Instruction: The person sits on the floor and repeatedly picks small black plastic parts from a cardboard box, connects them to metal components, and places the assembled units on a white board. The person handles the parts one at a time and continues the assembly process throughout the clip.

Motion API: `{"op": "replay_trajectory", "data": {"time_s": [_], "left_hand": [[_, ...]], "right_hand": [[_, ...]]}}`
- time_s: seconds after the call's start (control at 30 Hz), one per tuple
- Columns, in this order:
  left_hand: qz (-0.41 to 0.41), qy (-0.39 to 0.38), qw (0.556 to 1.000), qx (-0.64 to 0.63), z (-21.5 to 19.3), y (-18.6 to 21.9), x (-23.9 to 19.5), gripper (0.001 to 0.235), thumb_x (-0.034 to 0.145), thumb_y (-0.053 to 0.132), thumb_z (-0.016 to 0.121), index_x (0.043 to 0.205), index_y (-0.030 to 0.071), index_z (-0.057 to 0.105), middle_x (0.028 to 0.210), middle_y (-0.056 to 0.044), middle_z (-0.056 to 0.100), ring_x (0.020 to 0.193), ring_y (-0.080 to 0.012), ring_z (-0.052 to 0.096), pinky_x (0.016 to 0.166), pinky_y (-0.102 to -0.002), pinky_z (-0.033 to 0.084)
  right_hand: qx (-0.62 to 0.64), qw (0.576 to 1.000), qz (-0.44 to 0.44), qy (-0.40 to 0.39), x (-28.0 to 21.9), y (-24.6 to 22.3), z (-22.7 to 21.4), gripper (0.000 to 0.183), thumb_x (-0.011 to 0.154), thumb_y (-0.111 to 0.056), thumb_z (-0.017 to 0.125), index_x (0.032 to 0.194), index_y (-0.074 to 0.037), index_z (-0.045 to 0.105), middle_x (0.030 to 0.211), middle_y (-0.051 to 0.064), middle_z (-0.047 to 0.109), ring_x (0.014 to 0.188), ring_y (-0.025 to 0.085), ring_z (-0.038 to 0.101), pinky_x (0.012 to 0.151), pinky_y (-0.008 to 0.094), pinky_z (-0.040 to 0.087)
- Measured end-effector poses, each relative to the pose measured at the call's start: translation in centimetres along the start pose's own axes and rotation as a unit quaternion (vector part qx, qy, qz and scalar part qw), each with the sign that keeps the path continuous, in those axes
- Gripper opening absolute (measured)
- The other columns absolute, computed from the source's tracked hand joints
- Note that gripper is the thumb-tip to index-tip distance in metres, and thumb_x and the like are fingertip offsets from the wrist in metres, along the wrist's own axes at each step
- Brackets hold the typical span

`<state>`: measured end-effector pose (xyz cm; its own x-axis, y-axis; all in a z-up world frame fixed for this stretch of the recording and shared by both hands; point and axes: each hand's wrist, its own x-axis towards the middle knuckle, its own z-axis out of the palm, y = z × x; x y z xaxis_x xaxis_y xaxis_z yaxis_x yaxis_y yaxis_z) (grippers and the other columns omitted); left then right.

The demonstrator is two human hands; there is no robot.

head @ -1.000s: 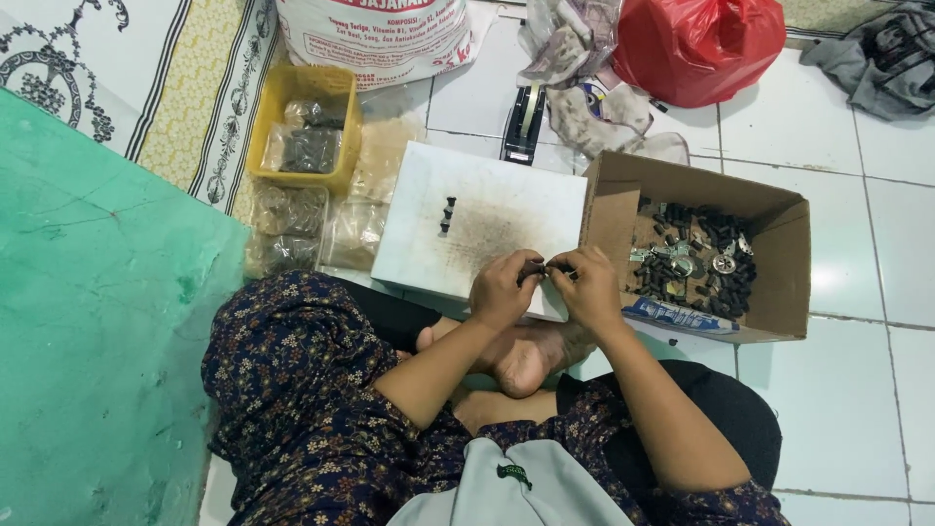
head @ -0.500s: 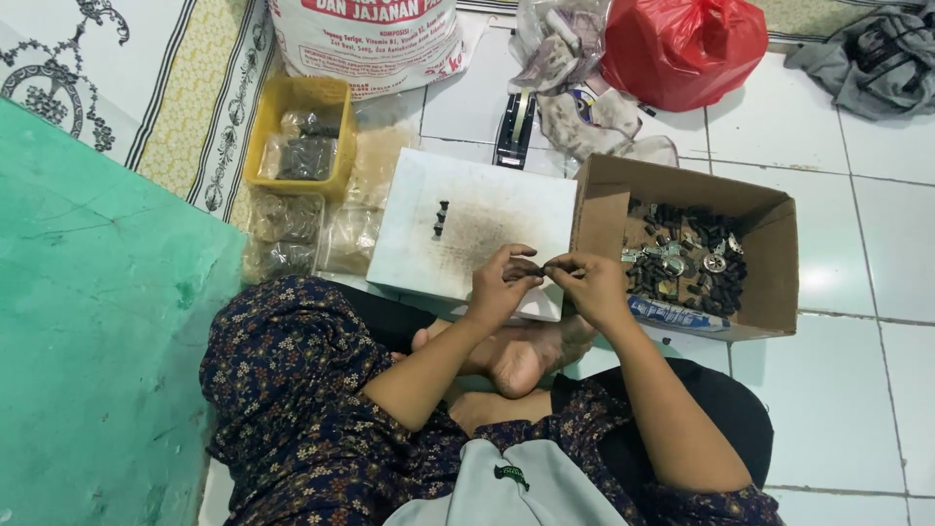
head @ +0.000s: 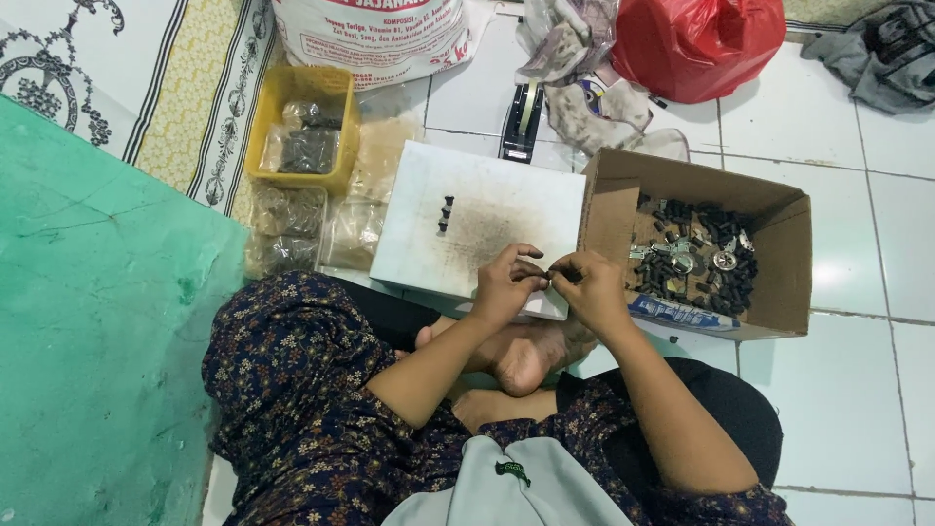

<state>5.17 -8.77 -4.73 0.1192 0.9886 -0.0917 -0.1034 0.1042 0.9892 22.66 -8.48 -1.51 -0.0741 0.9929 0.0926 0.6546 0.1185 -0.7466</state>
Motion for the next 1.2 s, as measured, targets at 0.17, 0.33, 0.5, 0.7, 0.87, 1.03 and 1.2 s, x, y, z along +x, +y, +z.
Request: {"op": "replay_trajectory", "data": {"time_s": [0.17,0.33,0.5,0.7,0.87,1.03,1.2], "left_hand": [[0.004,-0.006,1.000,0.018,-0.2,0.7,-0.3,0.039,0.081,-0.011,0.075,0.115,0.005,0.065,0.089,-0.023,0.074,0.083,-0.0302,0.076,0.073,-0.037,0.065],[0.050,-0.025,0.998,0.033,-0.3,1.0,0.0,0.042,0.081,-0.012,0.075,0.117,0.005,0.064,0.090,-0.023,0.075,0.084,-0.0318,0.076,0.074,-0.040,0.064],[0.078,-0.032,0.995,0.061,-0.2,0.3,0.1,0.043,0.080,-0.011,0.076,0.118,0.006,0.064,0.090,-0.019,0.077,0.086,-0.0298,0.077,0.076,-0.039,0.064],[0.081,-0.039,0.994,0.068,-0.3,0.0,0.1,0.043,0.081,-0.009,0.077,0.119,0.007,0.064,0.090,-0.019,0.077,0.089,-0.0314,0.076,0.076,-0.041,0.064],[0.064,-0.038,0.995,0.068,-0.2,0.3,-0.1,0.044,0.082,-0.009,0.076,0.120,0.008,0.065,0.090,-0.018,0.077,0.088,-0.0313,0.076,0.076,-0.041,0.064],[0.059,-0.035,0.996,0.062,-0.2,0.5,-0.2,0.044,0.082,-0.009,0.076,0.120,0.009,0.065,0.090,-0.019,0.077,0.088,-0.0310,0.076,0.076,-0.041,0.064],[0.047,-0.039,0.997,0.049,-0.3,0.1,0.0,0.045,0.081,-0.010,0.076,0.121,0.008,0.065,0.089,-0.019,0.076,0.087,-0.0304,0.076,0.077,-0.041,0.065]], "right_hand": [[-0.009,1.000,-0.014,-0.008,-0.3,-0.8,-0.3,0.014,0.080,-0.003,0.078,0.094,-0.005,0.080,0.084,0.015,0.077,0.085,0.033,0.073,0.073,0.040,0.062],[0.071,0.985,0.140,-0.066,0.1,-1.9,-2.2,0.016,0.083,-0.012,0.083,0.097,-0.006,0.082,0.090,0.018,0.079,0.087,0.028,0.074,0.075,0.040,0.061],[0.288,0.907,0.297,-0.076,0.3,-0.9,-1.7,0.030,0.081,-0.005,0.084,0.106,0.009,0.074,0.093,0.019,0.074,0.081,0.021,0.071,0.076,0.030,0.062],[0.282,0.907,0.303,-0.075,0.5,1.1,-0.5,0.026,0.079,-0.001,0.085,0.101,0.010,0.075,0.084,0.019,0.073,0.073,0.020,0.071,0.067,0.027,0.062],[0.260,0.922,0.280,-0.063,0.5,2.0,0.1,0.022,0.076,0.001,0.088,0.094,0.008,0.077,0.079,0.023,0.074,0.067,0.021,0.070,0.061,0.029,0.061],[0.241,0.932,0.263,-0.059,0.5,0.9,-0.2,0.019,0.077,0.001,0.086,0.092,0.008,0.077,0.073,0.022,0.072,0.061,0.019,0.067,0.056,0.027,0.059],[0.228,0.936,0.261,-0.066,0.5,1.3,0.0,0.016,0.079,0.003,0.083,0.092,0.007,0.076,0.078,0.021,0.071,0.069,0.023,0.069,0.058,0.030,0.059]]}}
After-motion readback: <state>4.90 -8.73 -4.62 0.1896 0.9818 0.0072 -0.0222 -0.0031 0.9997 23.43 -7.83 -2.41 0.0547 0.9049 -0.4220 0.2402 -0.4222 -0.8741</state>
